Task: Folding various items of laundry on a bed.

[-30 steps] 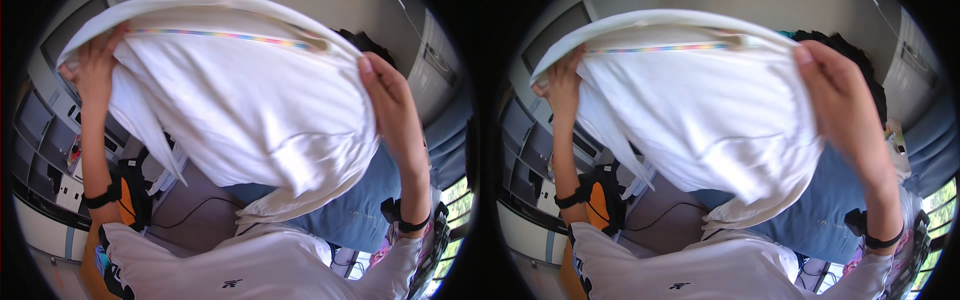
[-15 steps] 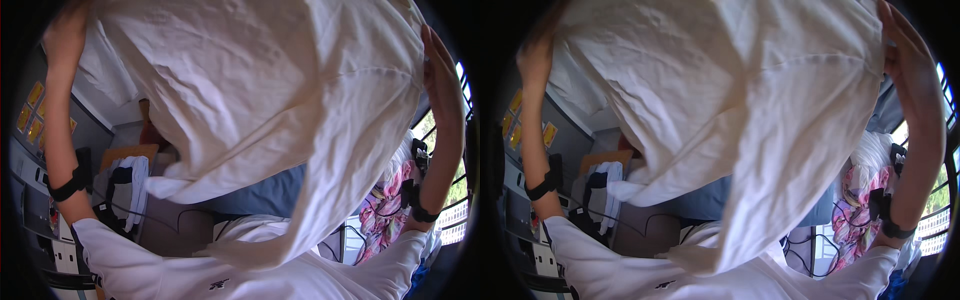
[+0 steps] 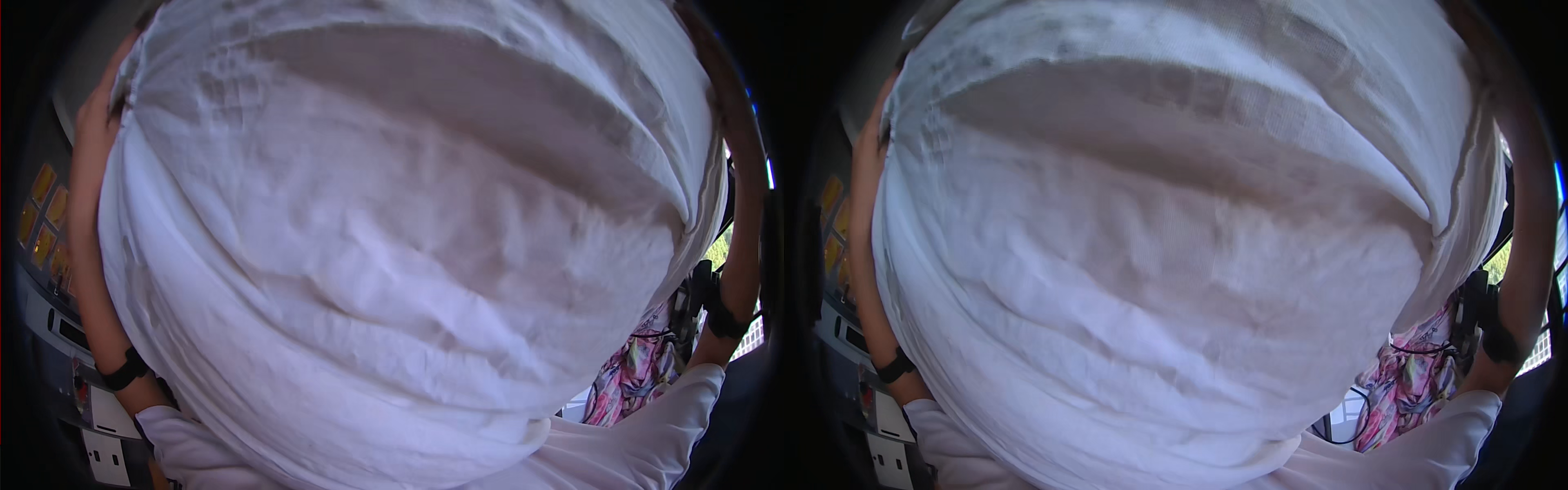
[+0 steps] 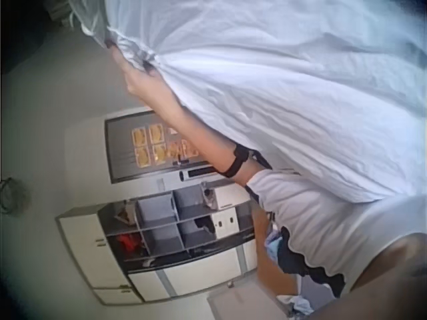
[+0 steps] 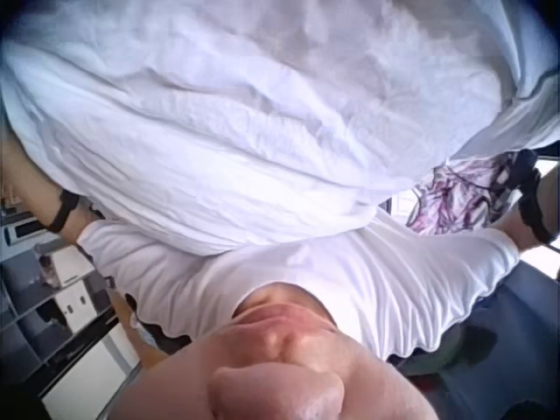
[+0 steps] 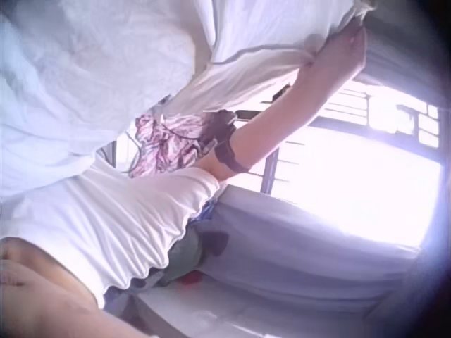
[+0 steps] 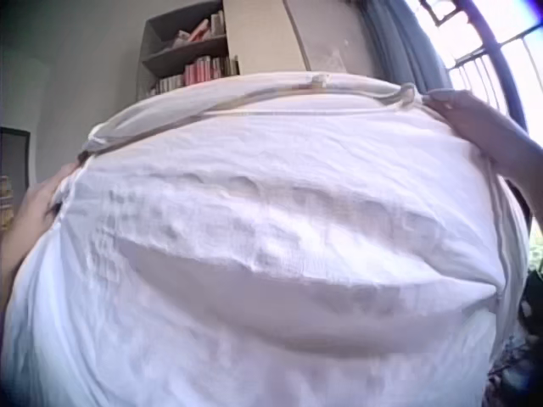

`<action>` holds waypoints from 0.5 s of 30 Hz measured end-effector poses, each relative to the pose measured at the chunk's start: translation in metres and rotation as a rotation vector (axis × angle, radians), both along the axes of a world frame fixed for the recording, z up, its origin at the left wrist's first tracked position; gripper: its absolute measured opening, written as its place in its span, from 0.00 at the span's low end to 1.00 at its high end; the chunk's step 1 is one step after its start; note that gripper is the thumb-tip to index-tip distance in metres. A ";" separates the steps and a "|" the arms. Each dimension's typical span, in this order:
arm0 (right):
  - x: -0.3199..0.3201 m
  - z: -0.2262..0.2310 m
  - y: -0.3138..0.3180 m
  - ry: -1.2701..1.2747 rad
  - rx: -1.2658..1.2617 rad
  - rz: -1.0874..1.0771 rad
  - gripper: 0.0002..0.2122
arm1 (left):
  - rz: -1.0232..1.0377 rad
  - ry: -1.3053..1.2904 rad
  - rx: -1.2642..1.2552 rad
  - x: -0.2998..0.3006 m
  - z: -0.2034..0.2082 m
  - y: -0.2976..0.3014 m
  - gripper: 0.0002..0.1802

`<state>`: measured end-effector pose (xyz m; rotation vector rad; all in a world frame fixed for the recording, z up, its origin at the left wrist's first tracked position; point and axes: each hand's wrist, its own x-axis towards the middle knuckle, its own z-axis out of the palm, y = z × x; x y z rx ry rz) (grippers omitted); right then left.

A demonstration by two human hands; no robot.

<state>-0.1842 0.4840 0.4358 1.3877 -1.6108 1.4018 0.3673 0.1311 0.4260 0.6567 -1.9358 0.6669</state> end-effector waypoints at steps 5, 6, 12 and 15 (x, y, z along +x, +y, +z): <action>-0.031 -0.121 -0.112 -0.050 0.463 -0.141 0.15 | -0.248 -0.319 0.614 -0.081 -0.126 -0.031 0.47; -0.050 -0.155 -0.129 -0.041 0.450 -0.142 0.14 | -0.135 -0.426 0.616 -0.092 -0.150 -0.042 0.49; -0.072 -0.327 -0.181 -0.180 0.590 -0.122 0.11 | 0.134 -0.770 0.613 -0.126 -0.321 -0.118 0.53; -0.031 -0.349 -0.117 -0.468 0.739 0.144 0.09 | -0.008 -0.487 0.590 -0.115 -0.354 -0.101 0.47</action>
